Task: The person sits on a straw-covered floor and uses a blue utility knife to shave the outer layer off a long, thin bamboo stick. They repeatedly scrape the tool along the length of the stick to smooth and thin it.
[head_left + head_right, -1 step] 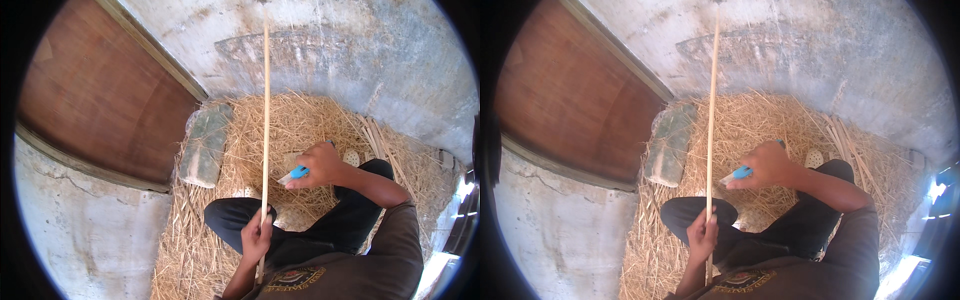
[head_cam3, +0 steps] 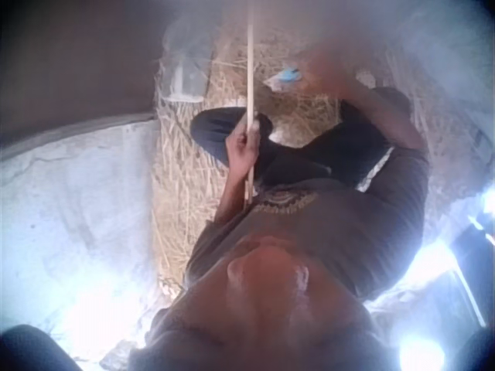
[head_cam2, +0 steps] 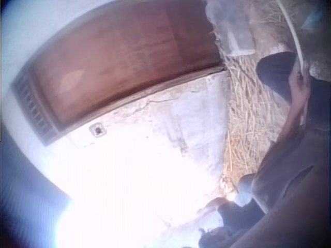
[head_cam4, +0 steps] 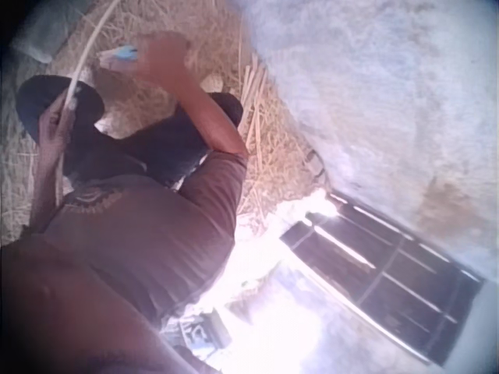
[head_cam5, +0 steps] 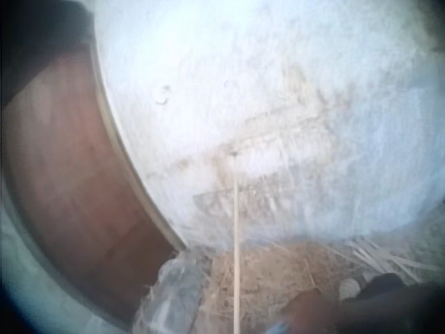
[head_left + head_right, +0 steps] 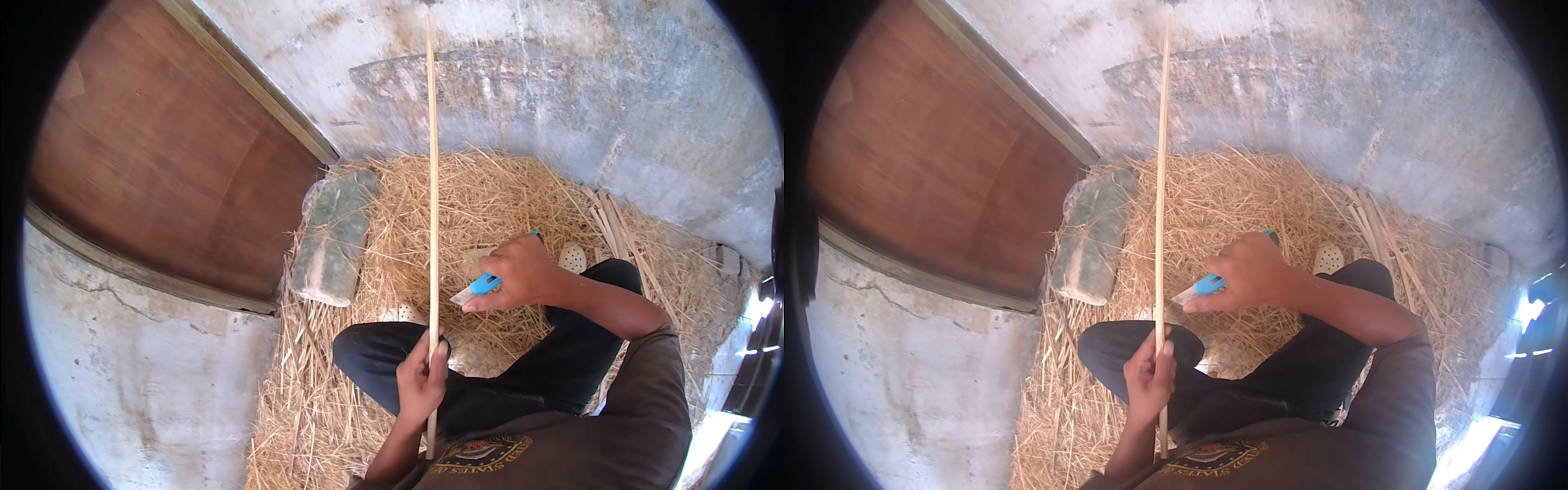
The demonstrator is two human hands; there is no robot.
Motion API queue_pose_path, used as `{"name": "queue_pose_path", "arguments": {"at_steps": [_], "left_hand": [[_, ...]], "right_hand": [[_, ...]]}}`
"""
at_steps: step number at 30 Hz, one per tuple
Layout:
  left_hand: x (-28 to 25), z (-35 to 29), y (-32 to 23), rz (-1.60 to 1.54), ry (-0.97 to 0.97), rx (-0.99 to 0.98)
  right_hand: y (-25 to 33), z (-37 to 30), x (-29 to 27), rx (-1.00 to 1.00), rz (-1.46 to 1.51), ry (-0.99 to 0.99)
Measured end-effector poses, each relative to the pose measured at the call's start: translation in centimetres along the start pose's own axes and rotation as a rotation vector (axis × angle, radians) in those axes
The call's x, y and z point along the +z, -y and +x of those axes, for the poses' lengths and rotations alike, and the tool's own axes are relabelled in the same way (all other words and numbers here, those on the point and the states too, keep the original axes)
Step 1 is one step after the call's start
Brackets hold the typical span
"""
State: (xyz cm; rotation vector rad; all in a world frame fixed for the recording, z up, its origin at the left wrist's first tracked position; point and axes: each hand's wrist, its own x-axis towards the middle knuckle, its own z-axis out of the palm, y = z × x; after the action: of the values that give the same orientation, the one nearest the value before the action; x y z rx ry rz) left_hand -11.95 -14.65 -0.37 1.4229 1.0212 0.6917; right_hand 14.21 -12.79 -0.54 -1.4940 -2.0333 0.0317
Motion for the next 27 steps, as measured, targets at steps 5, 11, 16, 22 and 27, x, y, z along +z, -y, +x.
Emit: {"name": "queue_pose_path", "arguments": {"at_steps": [5,11,16,22,27], "left_hand": [[3.0,2.4,-1.1,-0.161,0.118,0.023],[2.8,2.5,-0.7,-0.244,0.187,0.000],[1.9,1.5,-1.3,-0.195,0.235,-0.007],[1.6,1.3,-1.5,-0.119,0.188,0.006],[1.0,0.1,-2.1,-0.137,0.225,0.002]], "right_hand": [[0.1,-0.2,1.0,0.001,-0.023,-0.070],[-1.4,-0.1,0.9,0.123,-0.053,-0.098],[-2.0,1.0,-0.7,0.186,-0.050,-0.096],[-0.7,0.4,0.8,0.099,-0.107,-0.108],[-4.9,1.2,-0.4,0.278,-0.193,-0.164]]}}
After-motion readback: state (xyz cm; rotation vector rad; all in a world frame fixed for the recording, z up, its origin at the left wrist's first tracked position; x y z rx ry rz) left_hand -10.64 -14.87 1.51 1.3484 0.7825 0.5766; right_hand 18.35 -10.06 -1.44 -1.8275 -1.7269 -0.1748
